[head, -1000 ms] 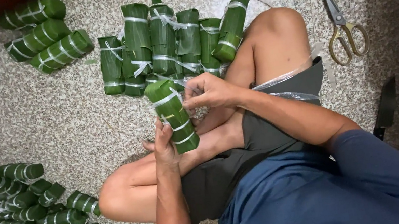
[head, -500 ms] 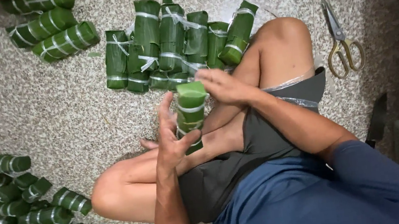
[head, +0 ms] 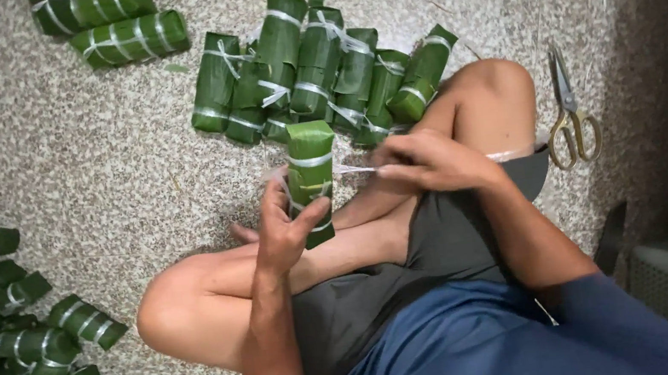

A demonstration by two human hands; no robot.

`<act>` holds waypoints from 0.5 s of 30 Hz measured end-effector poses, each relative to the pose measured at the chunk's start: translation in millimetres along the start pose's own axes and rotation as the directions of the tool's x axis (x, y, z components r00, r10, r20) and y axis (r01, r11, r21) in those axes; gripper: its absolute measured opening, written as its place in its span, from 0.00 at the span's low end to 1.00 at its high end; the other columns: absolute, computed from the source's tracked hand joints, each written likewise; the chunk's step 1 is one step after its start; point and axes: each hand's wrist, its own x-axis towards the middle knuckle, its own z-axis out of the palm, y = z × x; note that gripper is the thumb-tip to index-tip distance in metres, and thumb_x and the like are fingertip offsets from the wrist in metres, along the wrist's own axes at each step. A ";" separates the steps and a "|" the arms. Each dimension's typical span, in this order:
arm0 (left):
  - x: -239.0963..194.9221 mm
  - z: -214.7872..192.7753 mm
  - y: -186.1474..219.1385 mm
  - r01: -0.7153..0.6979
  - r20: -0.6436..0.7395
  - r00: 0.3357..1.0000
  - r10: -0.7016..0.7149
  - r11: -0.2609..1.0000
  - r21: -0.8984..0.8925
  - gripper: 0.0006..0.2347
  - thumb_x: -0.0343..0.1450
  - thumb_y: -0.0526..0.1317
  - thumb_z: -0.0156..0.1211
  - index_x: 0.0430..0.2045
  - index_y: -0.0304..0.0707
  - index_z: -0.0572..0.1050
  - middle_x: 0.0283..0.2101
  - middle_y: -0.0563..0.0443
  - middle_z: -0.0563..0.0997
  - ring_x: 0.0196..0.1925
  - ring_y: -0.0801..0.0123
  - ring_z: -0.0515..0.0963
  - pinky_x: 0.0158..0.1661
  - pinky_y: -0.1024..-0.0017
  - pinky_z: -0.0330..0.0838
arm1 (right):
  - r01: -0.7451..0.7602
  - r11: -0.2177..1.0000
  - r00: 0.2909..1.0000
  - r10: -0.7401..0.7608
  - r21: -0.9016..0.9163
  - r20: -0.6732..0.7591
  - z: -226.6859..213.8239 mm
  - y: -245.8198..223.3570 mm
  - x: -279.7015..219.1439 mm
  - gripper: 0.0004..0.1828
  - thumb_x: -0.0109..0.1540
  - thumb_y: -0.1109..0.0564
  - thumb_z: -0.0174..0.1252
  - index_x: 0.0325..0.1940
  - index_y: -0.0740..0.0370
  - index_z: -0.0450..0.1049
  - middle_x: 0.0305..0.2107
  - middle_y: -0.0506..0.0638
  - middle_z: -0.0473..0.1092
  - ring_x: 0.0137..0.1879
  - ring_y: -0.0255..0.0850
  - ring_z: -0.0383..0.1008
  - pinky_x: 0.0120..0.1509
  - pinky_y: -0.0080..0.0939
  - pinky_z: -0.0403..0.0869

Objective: Wrapping small food portions in green leaves and securing them with plastic string to make dumplings.

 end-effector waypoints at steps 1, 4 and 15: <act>-0.5 -3.3 -2.5 -0.005 -0.007 1.000 0.005 1.000 -0.004 0.24 0.66 0.35 0.72 0.55 0.32 0.70 0.44 0.44 0.84 0.46 0.69 0.82 0.53 0.64 0.76 | 0.003 1.000 1.000 -0.003 -0.006 0.007 3.0 5.5 -3.5 0.11 0.67 0.50 0.59 0.40 0.61 0.72 0.21 0.59 0.69 0.29 0.57 0.75 0.36 0.55 0.72; 0.3 -3.6 2.1 -0.001 -0.016 1.000 0.001 1.000 -0.008 0.24 0.66 0.33 0.71 0.56 0.30 0.68 0.46 0.41 0.84 0.47 0.69 0.82 0.53 0.64 0.76 | 0.005 0.980 0.997 0.011 0.200 -0.080 17.1 25.9 -11.9 0.05 0.65 0.58 0.60 0.37 0.62 0.75 0.17 0.48 0.66 0.27 0.35 0.65 0.30 0.41 0.70; -8.3 23.9 10.2 0.180 0.244 0.960 -0.135 0.968 -0.173 0.43 0.62 0.28 0.73 0.70 0.31 0.48 0.53 0.27 0.78 0.52 0.49 0.80 0.55 0.57 0.76 | 0.331 0.728 0.943 -0.238 0.601 -0.232 64.9 49.2 42.2 0.15 0.62 0.50 0.66 0.43 0.65 0.77 0.31 0.51 0.76 0.38 0.33 0.72 0.43 0.39 0.74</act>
